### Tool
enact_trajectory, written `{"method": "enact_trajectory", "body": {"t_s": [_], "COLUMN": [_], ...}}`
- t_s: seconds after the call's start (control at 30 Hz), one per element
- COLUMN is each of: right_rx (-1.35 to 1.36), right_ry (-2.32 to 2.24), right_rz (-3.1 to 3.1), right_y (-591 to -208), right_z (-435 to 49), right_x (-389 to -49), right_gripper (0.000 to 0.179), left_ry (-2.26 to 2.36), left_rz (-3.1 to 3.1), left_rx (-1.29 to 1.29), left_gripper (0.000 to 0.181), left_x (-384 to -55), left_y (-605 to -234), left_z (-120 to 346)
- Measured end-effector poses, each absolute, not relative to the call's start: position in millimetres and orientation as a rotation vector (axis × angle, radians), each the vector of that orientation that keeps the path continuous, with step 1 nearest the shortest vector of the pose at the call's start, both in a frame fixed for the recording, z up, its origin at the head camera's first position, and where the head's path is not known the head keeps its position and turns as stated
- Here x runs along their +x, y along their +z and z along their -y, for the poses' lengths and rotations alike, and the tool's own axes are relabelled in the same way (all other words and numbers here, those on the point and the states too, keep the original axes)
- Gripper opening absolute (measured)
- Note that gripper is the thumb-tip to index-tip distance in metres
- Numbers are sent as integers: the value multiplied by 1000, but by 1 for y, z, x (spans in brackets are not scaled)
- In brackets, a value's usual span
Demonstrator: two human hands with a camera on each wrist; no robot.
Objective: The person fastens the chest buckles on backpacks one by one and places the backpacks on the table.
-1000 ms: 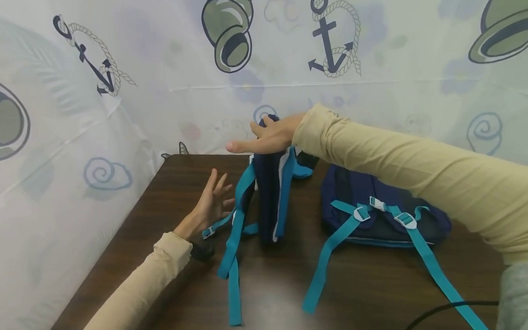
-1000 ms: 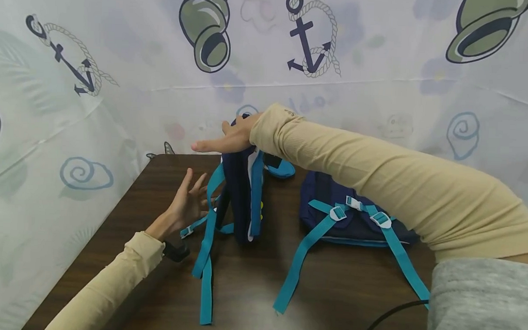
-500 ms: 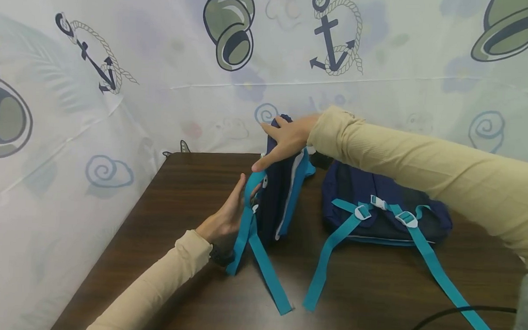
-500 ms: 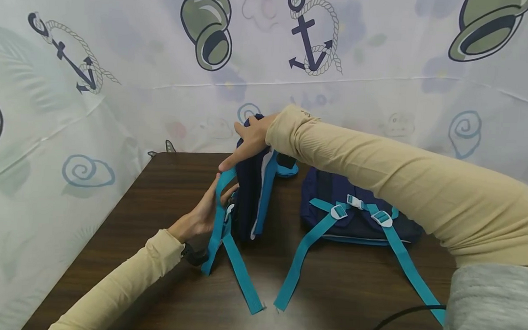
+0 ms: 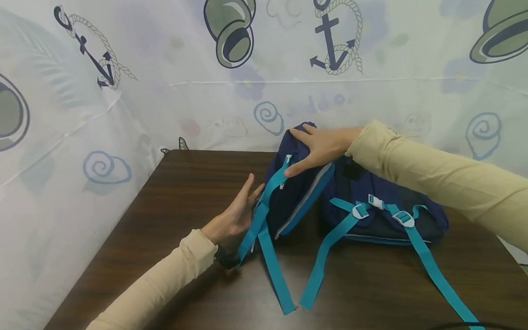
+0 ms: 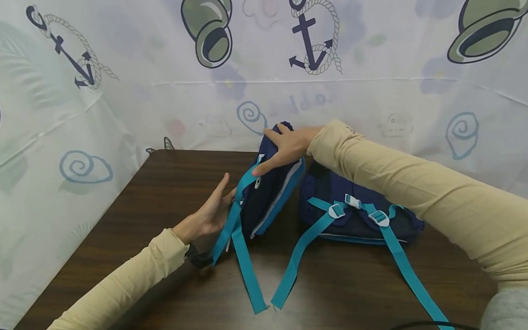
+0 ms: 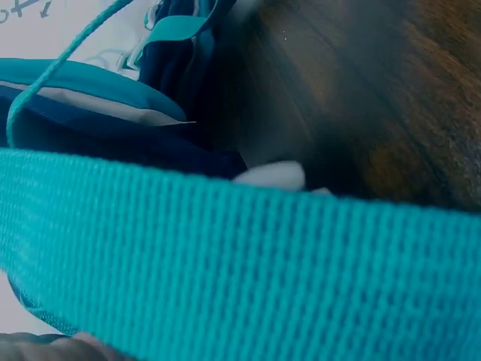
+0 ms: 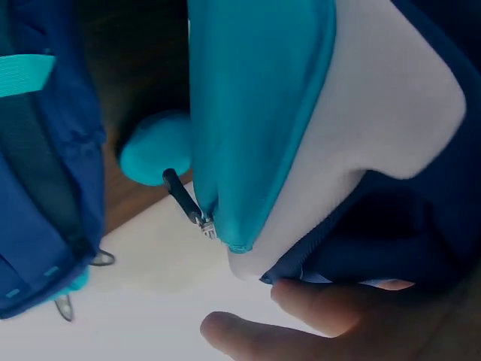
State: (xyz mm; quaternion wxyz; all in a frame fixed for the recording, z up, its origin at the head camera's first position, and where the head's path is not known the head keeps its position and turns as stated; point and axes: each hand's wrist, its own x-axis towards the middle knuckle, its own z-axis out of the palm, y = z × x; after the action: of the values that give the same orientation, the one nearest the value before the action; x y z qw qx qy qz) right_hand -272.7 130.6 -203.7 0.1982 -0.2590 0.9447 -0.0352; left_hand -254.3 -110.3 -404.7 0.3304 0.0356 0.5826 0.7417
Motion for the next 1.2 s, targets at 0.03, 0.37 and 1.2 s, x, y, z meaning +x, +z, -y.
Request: {"method": "enact_trajectory", "body": {"t_s": [0.03,0.37,1.2], "right_rx": [-720,-697,-739], "right_ry": [-110,-319,-895], "right_rz": [-2647,-2633,-2629], "right_y": [-207,-253,-361], "right_z": [-135,-157,-119], "right_x": [-273,-279,-280], "right_gripper": [120,125,122], "left_ry": [1934,1908,1444], "left_rz": [-1542,-1735,-2203], "left_rx": [84,57,14], "left_gripper": [102,100,113], "left_x": [-254,-258,-294], "left_y": [-404,-400,-376], "left_z": [109,116,181]}}
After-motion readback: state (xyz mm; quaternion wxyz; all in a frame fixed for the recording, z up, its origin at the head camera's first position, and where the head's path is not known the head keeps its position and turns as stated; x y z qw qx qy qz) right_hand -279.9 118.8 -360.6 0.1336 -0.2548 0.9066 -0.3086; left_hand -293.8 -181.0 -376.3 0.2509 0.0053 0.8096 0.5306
